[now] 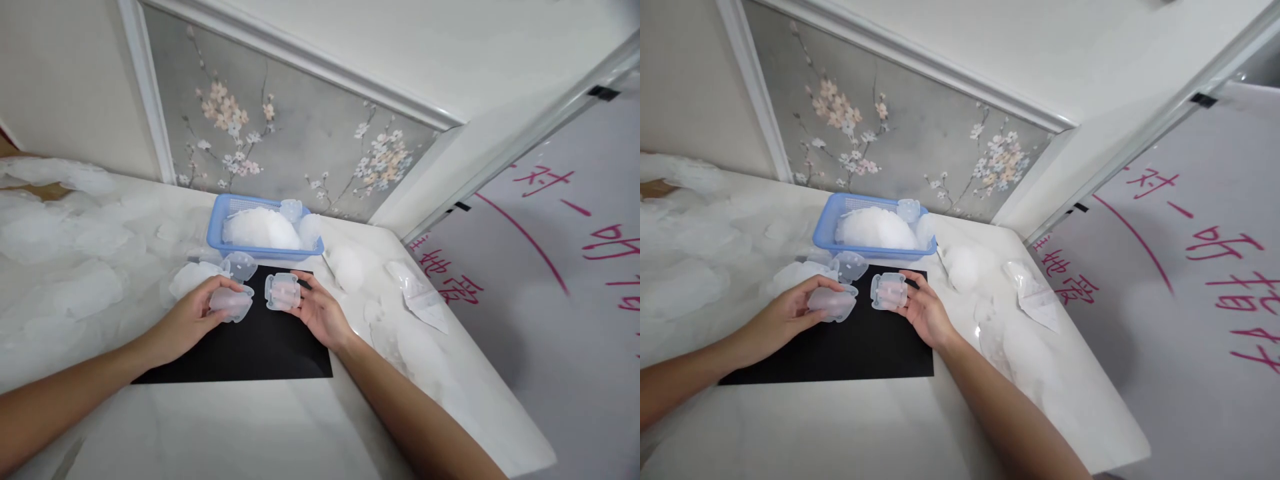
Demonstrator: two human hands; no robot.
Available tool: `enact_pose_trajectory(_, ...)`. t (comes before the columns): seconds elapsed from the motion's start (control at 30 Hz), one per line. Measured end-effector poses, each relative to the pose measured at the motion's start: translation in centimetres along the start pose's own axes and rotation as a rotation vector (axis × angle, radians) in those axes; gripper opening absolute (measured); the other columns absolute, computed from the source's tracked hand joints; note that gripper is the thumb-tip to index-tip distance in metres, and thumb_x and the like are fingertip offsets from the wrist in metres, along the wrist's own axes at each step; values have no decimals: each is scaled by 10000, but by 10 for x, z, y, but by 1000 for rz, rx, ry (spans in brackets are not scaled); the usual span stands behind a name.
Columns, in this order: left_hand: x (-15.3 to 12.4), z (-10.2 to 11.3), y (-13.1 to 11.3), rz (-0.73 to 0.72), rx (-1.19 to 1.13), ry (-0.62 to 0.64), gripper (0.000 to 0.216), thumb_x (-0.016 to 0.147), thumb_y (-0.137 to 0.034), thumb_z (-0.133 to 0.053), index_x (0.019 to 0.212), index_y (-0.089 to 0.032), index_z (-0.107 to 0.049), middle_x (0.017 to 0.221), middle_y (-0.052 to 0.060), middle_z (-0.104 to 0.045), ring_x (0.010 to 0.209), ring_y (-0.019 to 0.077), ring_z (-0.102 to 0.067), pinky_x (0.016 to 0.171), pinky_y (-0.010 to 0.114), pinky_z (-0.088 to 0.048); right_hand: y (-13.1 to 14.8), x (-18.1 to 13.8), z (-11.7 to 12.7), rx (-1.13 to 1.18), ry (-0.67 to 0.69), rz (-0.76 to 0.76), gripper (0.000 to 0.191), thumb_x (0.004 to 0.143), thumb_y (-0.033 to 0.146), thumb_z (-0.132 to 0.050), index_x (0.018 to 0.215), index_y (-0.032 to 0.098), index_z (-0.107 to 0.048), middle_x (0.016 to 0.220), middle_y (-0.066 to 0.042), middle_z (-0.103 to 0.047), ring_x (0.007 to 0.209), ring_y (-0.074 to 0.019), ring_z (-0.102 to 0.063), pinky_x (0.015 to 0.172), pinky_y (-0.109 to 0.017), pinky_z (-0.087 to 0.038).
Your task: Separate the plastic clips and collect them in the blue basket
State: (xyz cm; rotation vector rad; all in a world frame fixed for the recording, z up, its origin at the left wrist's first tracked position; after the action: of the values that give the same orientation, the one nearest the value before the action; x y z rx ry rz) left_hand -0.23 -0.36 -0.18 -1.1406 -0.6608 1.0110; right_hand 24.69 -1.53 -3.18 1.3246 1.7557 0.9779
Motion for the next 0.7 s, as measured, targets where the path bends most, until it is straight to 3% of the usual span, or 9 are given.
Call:
enact_pose_trajectory(0.13,0,-1,1,-3,29,2,209,823,-335,-592,1008,-241,-618,952,26,-670,791,196,-624,697,331,-492,-1,0,0,31,16,-9,334,793,286,-588,1117,268,-508,1085,-49,-695,1022,-263,-689,966,-523,-503)
enact_pose_trajectory(0.37,0,0,-3,-85,126,-21,225,848,-373,-568,1029,-265,-648,1150,61,-639,1034,254,-606,821,383,-502,-2,-2,1,1,27,16,510,683,188,-576,1174,283,-474,1115,-45,-686,1053,-264,-672,978,-520,-499)
enact_pose_trajectory(0.57,0,0,-3,-112,163,-16,164,856,-326,-553,933,-246,-674,943,37,-645,844,208,-628,725,342,-511,2,-5,-1,-35,46,45,706,608,139,-541,1274,322,-397,1192,-33,-654,1086,-258,-649,989,-529,-493)
enact_pose_trajectory(0.7,2,-1,-5,-59,124,-2,255,835,-358,-580,1033,-258,-705,1089,46,-706,935,235,-657,770,347,-532,4,-5,-2,-110,56,60,732,595,150,-520,1294,325,-395,1251,-36,-633,1115,-260,-627,993,-537,-490)
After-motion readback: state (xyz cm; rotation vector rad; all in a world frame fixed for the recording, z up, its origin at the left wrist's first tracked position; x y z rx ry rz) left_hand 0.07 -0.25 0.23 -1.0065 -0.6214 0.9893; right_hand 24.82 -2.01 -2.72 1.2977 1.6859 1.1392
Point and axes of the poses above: each hand's wrist, its own x-axis towards the middle knuckle, its own z-axis out of the back of the hand, y = z × x, the point moved 1 cm from there along x, towards the middle knuckle
